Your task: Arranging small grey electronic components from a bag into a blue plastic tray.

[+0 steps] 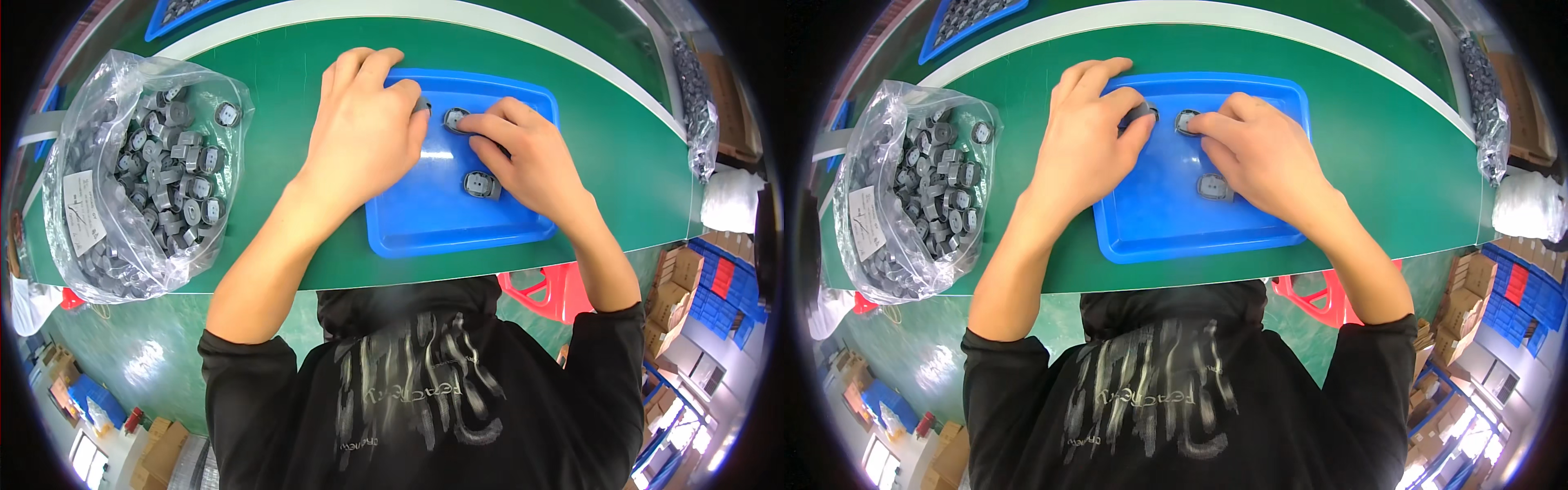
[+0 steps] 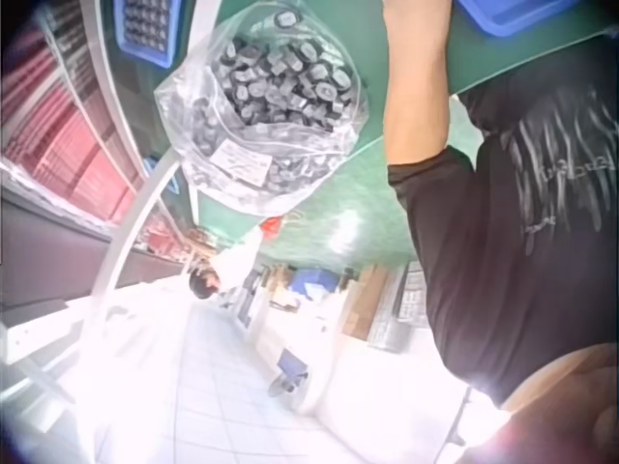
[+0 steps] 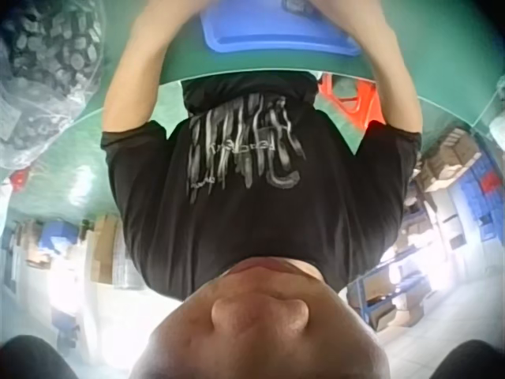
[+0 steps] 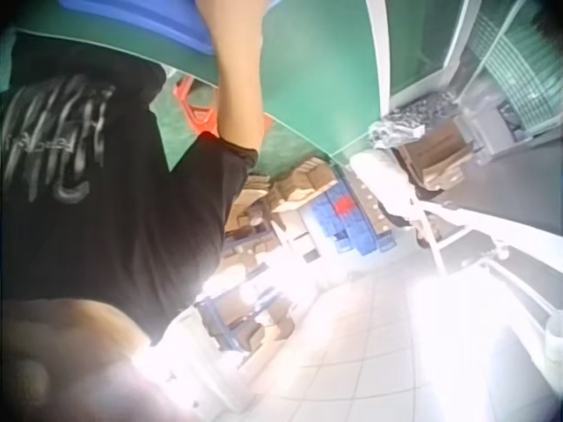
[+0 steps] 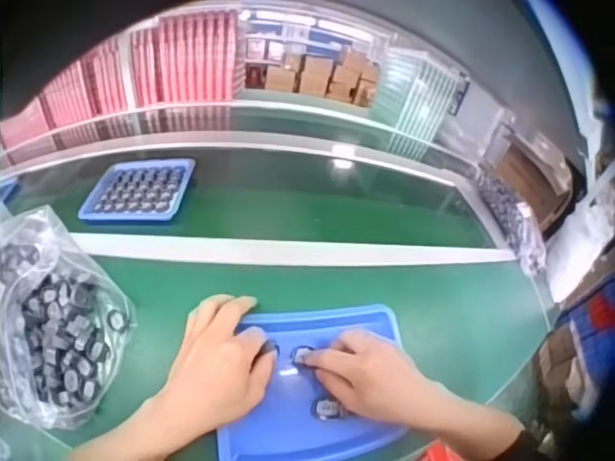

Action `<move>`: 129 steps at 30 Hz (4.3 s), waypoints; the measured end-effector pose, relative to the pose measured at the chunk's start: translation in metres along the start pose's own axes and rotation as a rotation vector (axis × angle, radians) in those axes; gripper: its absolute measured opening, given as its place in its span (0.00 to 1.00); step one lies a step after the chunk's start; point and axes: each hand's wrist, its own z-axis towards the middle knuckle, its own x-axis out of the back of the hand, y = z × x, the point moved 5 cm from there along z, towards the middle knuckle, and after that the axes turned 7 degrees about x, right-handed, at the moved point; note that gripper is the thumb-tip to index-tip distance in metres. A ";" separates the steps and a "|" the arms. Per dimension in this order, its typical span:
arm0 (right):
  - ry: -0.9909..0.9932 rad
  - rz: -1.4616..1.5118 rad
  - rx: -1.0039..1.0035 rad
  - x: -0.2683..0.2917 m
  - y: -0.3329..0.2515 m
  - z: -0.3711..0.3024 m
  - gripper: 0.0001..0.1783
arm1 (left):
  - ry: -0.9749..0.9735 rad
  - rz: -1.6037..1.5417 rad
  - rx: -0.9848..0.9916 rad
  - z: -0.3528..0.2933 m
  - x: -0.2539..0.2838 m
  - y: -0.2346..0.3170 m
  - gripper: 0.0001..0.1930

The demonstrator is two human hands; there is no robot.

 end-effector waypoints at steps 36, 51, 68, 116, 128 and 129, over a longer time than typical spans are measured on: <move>0.136 -0.097 0.210 -0.006 -0.004 0.032 0.12 | -0.063 -0.142 -0.003 0.009 0.010 -0.021 0.13; 0.138 -0.060 0.291 -0.011 -0.009 0.042 0.10 | -0.108 -0.235 -0.006 0.016 0.008 -0.031 0.23; 0.082 -0.006 0.304 0.005 -0.016 0.038 0.15 | -0.114 -0.399 0.196 0.020 0.065 -0.068 0.21; 0.052 0.243 0.232 0.023 0.000 0.012 0.15 | -0.098 -0.168 -0.164 -0.026 0.029 0.023 0.13; 0.031 0.073 0.131 0.046 0.005 -0.064 0.22 | -0.302 -0.110 -0.225 -0.045 0.010 0.061 0.13; 0.035 0.076 0.131 0.049 0.004 -0.063 0.22 | -0.305 -0.107 -0.227 -0.047 0.017 0.056 0.13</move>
